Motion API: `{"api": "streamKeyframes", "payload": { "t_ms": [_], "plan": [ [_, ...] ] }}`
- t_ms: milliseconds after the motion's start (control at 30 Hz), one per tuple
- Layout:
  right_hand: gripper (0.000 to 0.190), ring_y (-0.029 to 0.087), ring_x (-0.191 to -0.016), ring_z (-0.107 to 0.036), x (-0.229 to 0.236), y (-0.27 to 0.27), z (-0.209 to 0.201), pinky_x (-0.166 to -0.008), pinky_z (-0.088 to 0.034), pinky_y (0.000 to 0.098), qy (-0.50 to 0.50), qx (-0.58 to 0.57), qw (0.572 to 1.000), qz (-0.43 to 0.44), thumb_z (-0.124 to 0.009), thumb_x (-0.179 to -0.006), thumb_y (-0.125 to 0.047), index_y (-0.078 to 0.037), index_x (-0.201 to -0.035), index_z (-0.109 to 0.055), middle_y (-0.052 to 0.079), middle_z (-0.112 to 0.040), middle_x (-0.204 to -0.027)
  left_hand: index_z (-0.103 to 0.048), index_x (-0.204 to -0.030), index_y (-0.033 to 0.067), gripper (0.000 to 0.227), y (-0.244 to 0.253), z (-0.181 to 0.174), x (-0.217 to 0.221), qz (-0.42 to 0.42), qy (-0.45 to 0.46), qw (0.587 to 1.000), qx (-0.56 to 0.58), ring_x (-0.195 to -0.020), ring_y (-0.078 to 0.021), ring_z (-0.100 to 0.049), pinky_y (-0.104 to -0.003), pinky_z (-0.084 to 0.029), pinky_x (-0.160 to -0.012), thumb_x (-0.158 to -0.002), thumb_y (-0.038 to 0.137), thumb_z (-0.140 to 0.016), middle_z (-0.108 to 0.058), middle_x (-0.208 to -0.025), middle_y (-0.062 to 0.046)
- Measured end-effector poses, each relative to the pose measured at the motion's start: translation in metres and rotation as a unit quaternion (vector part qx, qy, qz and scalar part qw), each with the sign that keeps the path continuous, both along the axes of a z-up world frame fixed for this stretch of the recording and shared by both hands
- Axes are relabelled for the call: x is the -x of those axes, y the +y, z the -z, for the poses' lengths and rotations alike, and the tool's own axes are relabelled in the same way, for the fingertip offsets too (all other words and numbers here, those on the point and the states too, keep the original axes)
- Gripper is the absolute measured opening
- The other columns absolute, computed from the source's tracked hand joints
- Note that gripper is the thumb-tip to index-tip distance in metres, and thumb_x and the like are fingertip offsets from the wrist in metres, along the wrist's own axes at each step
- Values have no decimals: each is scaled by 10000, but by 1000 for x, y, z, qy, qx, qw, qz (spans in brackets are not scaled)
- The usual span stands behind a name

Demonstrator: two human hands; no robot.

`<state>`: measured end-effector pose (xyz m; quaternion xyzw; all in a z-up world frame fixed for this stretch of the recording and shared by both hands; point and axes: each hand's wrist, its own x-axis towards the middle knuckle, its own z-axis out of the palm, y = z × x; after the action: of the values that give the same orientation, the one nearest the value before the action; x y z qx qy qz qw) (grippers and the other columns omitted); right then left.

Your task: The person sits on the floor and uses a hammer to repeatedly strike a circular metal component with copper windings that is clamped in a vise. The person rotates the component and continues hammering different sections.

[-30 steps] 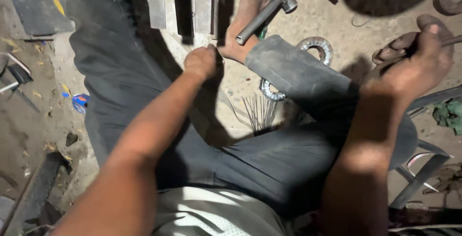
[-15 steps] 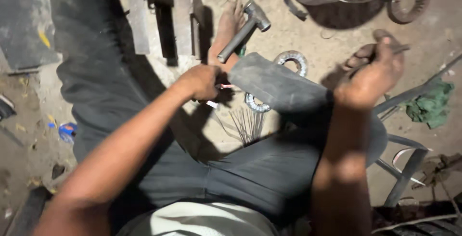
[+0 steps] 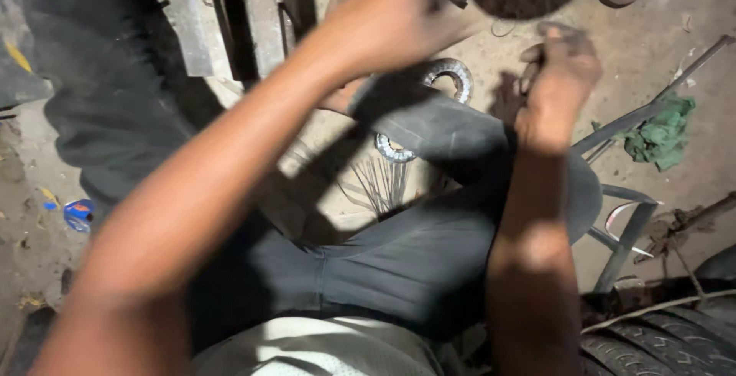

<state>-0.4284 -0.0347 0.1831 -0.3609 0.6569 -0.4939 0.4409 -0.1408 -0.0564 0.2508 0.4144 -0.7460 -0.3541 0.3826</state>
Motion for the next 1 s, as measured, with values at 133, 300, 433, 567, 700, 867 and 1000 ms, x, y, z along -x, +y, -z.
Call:
{"api": "streamKeyframes", "payload": {
  "t_ms": [133,300,433,567,700,867,1000],
  "plan": [
    [103,170,-621,-696,-2,-16,35,-524,-614,333,143,-97,982,-80,-730,-917,-110,-12,-948,-719,86,-713,-791,-677,-1166,2,363,66,7,-101,-35,-69,984,-161,-892,-225,-716,-372,-561,-750,-930,238,-823,-726,-1013,-148],
    [375,347,-1008,-705,-18,-40,91,-867,-551,441,495,-271,789,-244,-865,-720,-297,-76,-999,-745,192,-735,-1030,-701,-1093,-11,178,123,16,-188,-224,-75,948,-214,-758,-100,-587,-269,-478,-665,-1014,100,-815,-676,-874,-91],
    [384,339,-1036,-710,-35,-51,118,-887,-566,422,549,-370,654,-365,-877,-679,-229,-64,-1011,-778,196,-738,-1081,-689,-1096,-21,31,148,34,-218,-314,39,928,-199,-850,-51,-628,-212,-511,-768,-1071,-6,-695,-696,-962,-62],
    [470,330,-1063,-702,-53,-62,129,-886,-563,434,589,-353,573,-448,-906,-647,-235,-149,-1093,-786,159,-739,-1119,-691,-1078,-27,41,139,38,-224,-339,39,927,-158,-889,-89,-644,-251,-522,-794,-1038,-22,-702,-708,-957,-87],
    [403,275,-1022,-817,-55,-56,126,-893,-623,416,573,-402,546,-460,-845,-679,-229,-148,-1074,-842,128,-831,-1093,-716,-1020,-2,86,129,31,-217,-346,-36,921,-177,-719,-145,-664,-302,-510,-670,-980,67,-750,-727,-868,-120],
    [327,397,-1024,-705,-86,-32,105,-860,-557,510,664,-192,579,-433,-783,-844,-218,-123,-1151,-726,205,-735,-1092,-724,-974,19,101,133,31,-223,-363,-31,914,-181,-674,-206,-677,-341,-516,-651,-938,109,-750,-716,-822,-137],
    [426,455,-931,-657,-106,-9,53,-785,-523,548,641,-26,689,-336,-852,-746,-240,-60,-1073,-647,238,-672,-1032,-731,-977,14,81,149,47,-224,-380,-26,916,-126,-672,-246,-668,-371,-516,-657,-935,83,-735,-707,-830,-165]
  ]
}}
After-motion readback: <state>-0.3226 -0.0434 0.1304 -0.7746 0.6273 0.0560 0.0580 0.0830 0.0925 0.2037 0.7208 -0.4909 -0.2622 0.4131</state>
